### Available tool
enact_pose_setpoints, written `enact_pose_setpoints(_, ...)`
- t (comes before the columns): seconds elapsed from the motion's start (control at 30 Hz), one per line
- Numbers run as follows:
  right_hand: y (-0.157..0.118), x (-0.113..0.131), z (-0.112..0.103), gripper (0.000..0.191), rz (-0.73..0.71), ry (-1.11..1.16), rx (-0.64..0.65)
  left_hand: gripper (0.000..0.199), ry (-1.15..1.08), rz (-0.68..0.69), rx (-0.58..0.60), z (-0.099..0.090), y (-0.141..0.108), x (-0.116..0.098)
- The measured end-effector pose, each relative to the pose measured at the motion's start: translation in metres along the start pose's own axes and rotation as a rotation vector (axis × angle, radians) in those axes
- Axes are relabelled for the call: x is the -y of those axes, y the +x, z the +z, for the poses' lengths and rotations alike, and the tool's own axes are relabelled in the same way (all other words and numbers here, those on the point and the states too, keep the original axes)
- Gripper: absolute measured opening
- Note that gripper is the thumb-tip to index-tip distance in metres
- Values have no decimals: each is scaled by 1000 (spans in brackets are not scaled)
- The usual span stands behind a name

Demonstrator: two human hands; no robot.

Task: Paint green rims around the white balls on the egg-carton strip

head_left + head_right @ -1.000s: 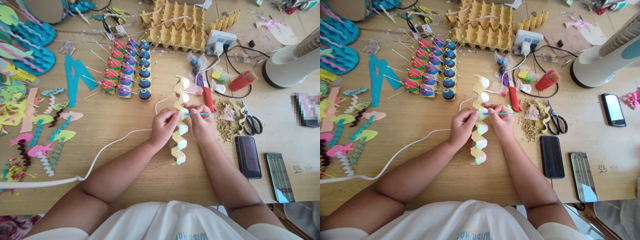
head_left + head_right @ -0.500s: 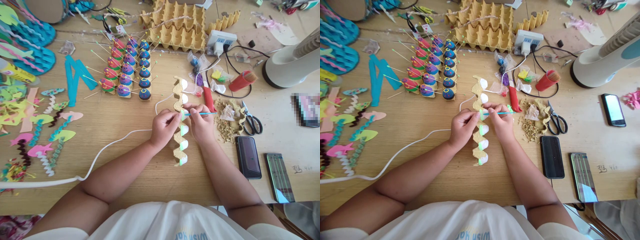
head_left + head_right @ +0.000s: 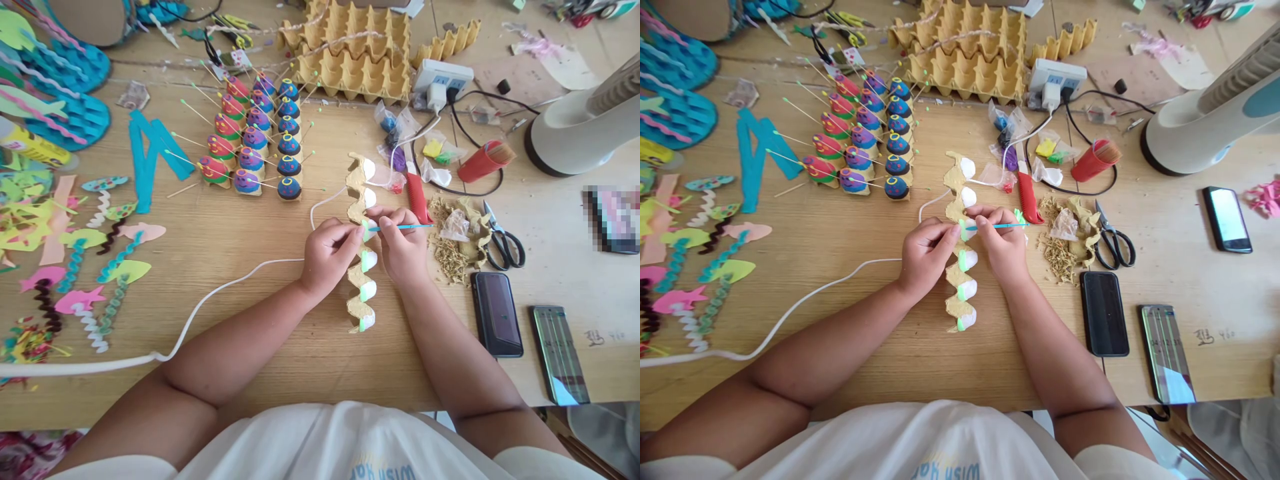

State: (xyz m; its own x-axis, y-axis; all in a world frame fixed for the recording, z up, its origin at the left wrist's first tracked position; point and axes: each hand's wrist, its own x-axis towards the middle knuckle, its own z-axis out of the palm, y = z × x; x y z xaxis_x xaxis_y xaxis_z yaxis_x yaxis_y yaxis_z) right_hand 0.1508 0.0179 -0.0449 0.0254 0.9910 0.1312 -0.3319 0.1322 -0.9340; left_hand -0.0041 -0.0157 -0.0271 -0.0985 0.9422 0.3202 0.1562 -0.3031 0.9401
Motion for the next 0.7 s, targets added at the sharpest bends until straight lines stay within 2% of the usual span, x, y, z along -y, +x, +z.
enact_pose_setpoints(0.7,-1,7,3,46,40,5,-33,32,15,35,-5,0,0,3)
